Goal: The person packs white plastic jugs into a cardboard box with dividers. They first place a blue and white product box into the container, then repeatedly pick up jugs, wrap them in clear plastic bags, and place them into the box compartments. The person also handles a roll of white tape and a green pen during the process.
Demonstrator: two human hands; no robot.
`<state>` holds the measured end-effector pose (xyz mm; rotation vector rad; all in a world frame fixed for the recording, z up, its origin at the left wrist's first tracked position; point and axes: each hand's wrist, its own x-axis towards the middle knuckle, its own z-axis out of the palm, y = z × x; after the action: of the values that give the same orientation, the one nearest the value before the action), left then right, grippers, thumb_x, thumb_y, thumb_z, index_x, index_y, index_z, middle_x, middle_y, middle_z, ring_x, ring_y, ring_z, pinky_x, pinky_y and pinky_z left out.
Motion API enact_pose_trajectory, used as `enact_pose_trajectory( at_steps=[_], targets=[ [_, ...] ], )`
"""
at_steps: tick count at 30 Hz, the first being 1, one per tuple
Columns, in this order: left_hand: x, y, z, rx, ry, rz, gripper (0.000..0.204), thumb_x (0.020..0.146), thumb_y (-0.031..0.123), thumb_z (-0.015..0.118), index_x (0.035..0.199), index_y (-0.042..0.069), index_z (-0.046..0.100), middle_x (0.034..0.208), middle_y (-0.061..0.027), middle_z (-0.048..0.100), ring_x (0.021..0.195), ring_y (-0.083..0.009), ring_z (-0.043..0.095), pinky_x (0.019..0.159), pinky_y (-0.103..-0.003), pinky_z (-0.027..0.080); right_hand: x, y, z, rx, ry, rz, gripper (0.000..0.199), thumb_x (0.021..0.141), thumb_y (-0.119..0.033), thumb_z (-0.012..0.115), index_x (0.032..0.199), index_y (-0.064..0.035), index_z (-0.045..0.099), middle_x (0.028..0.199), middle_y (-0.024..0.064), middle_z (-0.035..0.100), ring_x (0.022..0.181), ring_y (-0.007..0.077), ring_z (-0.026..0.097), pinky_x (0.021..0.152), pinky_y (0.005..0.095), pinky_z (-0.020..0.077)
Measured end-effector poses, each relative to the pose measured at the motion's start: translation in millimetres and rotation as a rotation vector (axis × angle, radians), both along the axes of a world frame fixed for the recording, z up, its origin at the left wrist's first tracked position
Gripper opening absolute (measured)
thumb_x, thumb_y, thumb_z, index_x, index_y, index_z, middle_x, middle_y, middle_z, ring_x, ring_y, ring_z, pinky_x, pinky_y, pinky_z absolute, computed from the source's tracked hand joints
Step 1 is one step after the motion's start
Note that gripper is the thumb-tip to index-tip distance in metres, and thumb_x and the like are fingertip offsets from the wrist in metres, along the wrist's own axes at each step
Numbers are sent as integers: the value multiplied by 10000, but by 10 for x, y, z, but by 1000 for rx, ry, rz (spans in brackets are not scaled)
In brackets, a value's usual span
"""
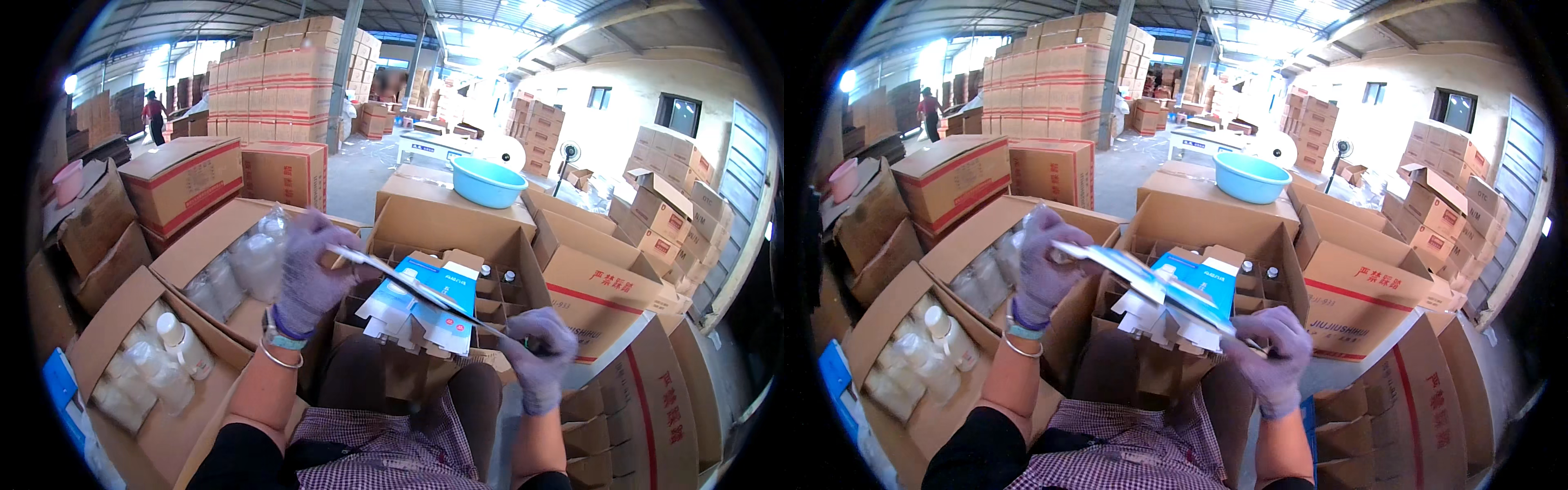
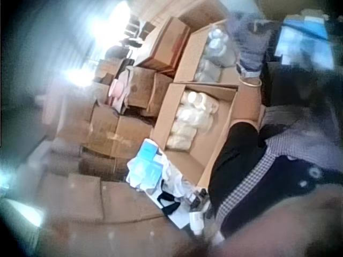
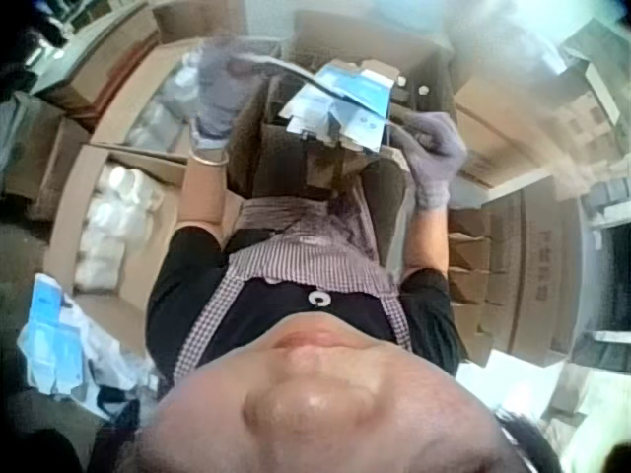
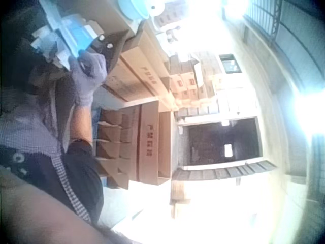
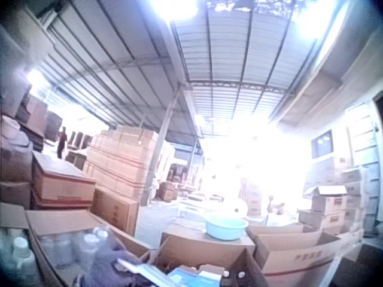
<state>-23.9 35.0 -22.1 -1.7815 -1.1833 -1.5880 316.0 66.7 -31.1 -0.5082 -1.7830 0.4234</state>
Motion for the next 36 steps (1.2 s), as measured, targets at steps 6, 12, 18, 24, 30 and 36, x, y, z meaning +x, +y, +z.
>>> enact_pose_trajectory(
  at_steps=[6,12,18,24,30,36],
  targets=[
    [543,-696,452,86,-562,-706,589,818,329,833,1287,90,570,1211,-94,571,1073,-186,573,934,-352,477,41,-1044,346,27,160,403,468,824,-410,733,1036,-7,626,1001,253,675,896,364,675,806,450,552],
    [948,-856,396,196,-333,-471,724,894,455,733,1467,81,495,1382,-184,513,1273,-306,515,1070,-416,423,49,-1258,193,51,234,328,753,854,-669,562,1178,11,553,1008,152,611,866,267,614,783,383,519],
    [1136,-812,166,-180,-110,-1114,660,872,601,693,1168,16,624,1437,-210,501,1342,-365,464,1131,-445,351,80,-865,202,19,82,-70,968,838,-833,503,1346,-8,496,1294,120,524,1208,246,502,1057,396,408],
    [937,-743,58,-606,-393,-1113,760,902,681,610,1204,-17,632,1041,-111,702,940,-197,673,868,-351,526,63,-747,-180,-273,702,447,840,982,-695,385,1441,8,427,1287,187,563,1199,291,559,1060,435,444],
    [1033,-633,259,-543,-115,-511,381,922,411,697,991,48,606,714,-106,624,650,-231,641,618,-371,487,-43,-977,-64,24,330,-190,1055,839,-670,692,1560,-24,274,1308,152,544,1188,250,525,1020,407,437],
    [1164,-497,303,-754,58,-371,321,836,122,719,1114,41,580,834,-113,646,798,-217,679,748,-352,535,24,-828,9,238,-326,-186,983,595,-583,889,1396,-113,568,1150,188,596,993,335,653,757,424,565]
  ],
)
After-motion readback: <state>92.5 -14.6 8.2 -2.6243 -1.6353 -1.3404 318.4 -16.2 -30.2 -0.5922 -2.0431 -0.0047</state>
